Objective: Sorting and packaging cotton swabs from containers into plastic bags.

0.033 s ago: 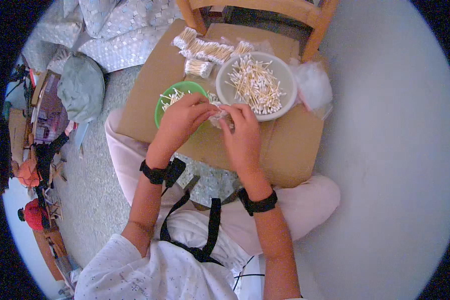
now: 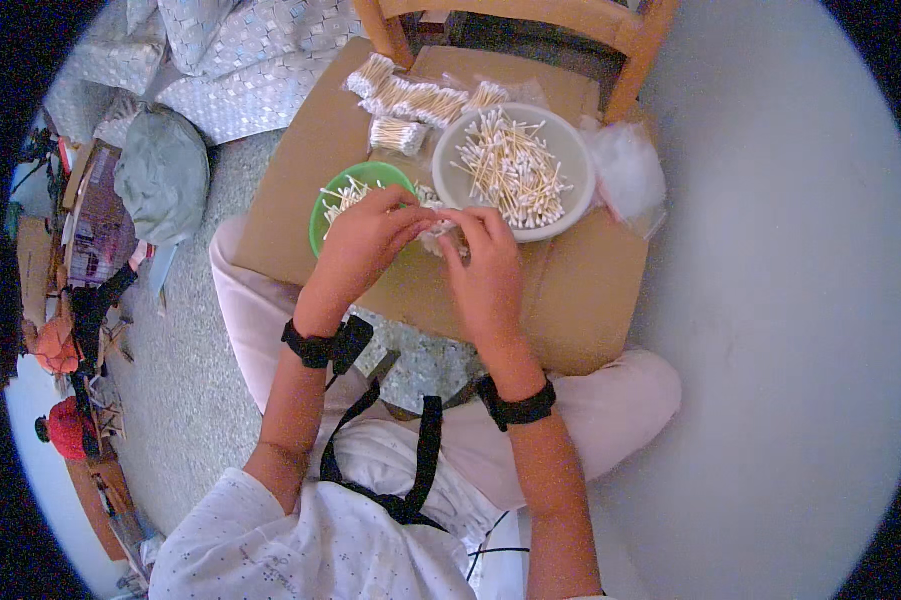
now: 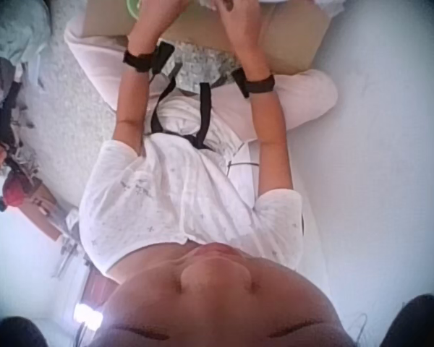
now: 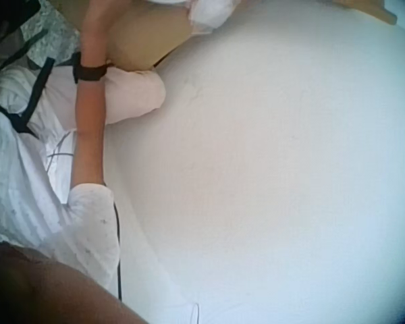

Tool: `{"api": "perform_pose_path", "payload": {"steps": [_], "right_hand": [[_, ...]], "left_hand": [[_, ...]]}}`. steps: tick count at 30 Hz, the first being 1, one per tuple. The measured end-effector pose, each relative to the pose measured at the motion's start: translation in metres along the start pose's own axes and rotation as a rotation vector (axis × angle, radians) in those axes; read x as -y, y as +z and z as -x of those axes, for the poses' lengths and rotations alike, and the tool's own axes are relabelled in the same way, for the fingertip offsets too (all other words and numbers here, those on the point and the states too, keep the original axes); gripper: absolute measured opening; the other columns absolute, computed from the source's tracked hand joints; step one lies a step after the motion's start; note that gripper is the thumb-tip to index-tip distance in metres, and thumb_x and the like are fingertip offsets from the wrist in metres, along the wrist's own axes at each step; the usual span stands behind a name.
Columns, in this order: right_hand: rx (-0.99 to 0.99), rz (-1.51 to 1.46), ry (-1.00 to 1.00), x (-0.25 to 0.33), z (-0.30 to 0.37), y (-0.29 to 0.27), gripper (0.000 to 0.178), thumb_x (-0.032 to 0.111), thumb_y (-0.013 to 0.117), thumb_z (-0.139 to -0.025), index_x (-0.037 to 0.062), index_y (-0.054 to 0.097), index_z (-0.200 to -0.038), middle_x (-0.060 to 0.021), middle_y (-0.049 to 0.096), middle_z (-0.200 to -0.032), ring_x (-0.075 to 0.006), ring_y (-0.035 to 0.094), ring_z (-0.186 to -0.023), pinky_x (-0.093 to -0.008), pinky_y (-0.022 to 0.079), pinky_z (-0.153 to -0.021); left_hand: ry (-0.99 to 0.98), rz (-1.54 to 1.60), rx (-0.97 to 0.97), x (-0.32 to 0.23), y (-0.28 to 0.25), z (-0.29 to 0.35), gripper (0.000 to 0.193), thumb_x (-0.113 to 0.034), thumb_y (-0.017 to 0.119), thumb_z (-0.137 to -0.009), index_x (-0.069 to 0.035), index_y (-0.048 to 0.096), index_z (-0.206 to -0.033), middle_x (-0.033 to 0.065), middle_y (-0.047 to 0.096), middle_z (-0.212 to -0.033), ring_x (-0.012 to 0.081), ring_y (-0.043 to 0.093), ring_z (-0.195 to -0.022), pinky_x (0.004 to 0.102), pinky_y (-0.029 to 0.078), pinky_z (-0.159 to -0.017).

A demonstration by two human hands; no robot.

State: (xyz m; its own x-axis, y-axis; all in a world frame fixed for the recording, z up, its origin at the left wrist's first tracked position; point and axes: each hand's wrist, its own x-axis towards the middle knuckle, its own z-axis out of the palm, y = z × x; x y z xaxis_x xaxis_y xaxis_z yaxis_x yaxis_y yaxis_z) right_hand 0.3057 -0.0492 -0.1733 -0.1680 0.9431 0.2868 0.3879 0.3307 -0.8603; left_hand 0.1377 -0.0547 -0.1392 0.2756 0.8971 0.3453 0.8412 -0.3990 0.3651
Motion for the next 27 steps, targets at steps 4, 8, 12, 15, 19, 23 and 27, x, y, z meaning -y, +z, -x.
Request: {"api": "perform_pose_path", "payload": {"steps": [4, 8, 12, 15, 19, 23, 27], "right_hand": [[0.007, 0.007, -0.014, -0.005, 0.0, 0.001, 0.027, 0.008, 0.066, -0.082, 0.0072, 0.065, -0.109, -0.0113, 0.059, -0.101, -0.0315, 0.058, -0.096, -0.0394, 0.047, -0.084], [0.013, 0.044, -0.059, -0.008, 0.0, -0.001, 0.026, 0.008, 0.064, -0.084, 0.0076, 0.064, -0.11, -0.0116, 0.06, -0.101, -0.0323, 0.058, -0.096, -0.0403, 0.046, -0.085], [0.017, 0.095, -0.094, -0.002, 0.002, -0.002, 0.029, 0.008, 0.063, -0.084, 0.0082, 0.063, -0.113, -0.0123, 0.06, -0.103, -0.0323, 0.058, -0.095, -0.0414, 0.046, -0.085], [0.061, 0.001, -0.016, 0.005, 0.012, -0.002, 0.029, 0.008, 0.063, -0.083, 0.0073, 0.061, -0.112, -0.0126, 0.061, -0.103, -0.0328, 0.059, -0.094, -0.0423, 0.046, -0.084], [0.109, 0.117, -0.021, 0.0, 0.024, -0.003, 0.024, 0.011, 0.067, -0.081, 0.0064, 0.059, -0.103, -0.0126, 0.062, -0.1, -0.0339, 0.059, -0.095, -0.0432, 0.046, -0.083], [0.225, 0.211, 0.2, -0.006, 0.027, 0.0, 0.034, 0.018, 0.075, -0.076, 0.0063, 0.056, -0.102, -0.0158, 0.062, -0.102, -0.0367, 0.058, -0.098, -0.045, 0.046, -0.084], [0.189, 0.224, 0.179, -0.016, 0.023, 0.009, 0.047, 0.021, 0.077, -0.074, 0.0059, 0.053, -0.112, -0.0184, 0.061, -0.108, -0.0395, 0.057, -0.102, -0.0455, 0.046, -0.086]], "left_hand": [[0.005, -0.017, -0.061, -0.002, 0.007, 0.004, 0.016, -0.015, 0.063, -0.087, -0.008, 0.069, -0.1, 0.01, 0.062, -0.091, 0.0298, 0.061, -0.087, 0.0387, 0.049, -0.073], [-0.089, 0.077, -0.031, -0.003, 0.009, 0.008, 0.018, -0.016, 0.063, -0.086, -0.008, 0.069, -0.102, 0.0098, 0.064, -0.095, 0.029, 0.061, -0.087, 0.0384, 0.05, -0.075], [-0.044, 0.093, -0.042, 0.001, 0.012, 0.009, 0.021, -0.019, 0.066, -0.085, -0.008, 0.069, -0.103, 0.0094, 0.064, -0.096, 0.0288, 0.062, -0.088, 0.0376, 0.05, -0.076], [-0.076, 0.07, -0.002, 0.002, 0.01, 0.013, 0.022, -0.02, 0.067, -0.083, -0.008, 0.069, -0.101, 0.0092, 0.064, -0.097, 0.029, 0.063, -0.089, 0.0373, 0.051, -0.077], [-0.12, 0.104, -0.096, 0.002, 0.006, 0.018, 0.02, -0.019, 0.068, -0.082, -0.008, 0.069, -0.099, 0.0087, 0.065, -0.099, 0.0287, 0.063, -0.091, 0.0366, 0.051, -0.078], [-0.066, 0.082, -0.083, 0.014, 0.005, 0.026, 0.017, -0.014, 0.068, -0.083, -0.007, 0.068, -0.099, 0.0082, 0.066, -0.1, 0.0278, 0.064, -0.089, 0.0351, 0.052, -0.076], [-0.309, 0.261, -0.171, 0.001, 0.005, 0.025, 0.01, -0.011, 0.065, -0.089, -0.005, 0.066, -0.096, 0.0058, 0.067, -0.092, 0.0175, 0.062, -0.073, 0.0288, 0.05, -0.067]]}}
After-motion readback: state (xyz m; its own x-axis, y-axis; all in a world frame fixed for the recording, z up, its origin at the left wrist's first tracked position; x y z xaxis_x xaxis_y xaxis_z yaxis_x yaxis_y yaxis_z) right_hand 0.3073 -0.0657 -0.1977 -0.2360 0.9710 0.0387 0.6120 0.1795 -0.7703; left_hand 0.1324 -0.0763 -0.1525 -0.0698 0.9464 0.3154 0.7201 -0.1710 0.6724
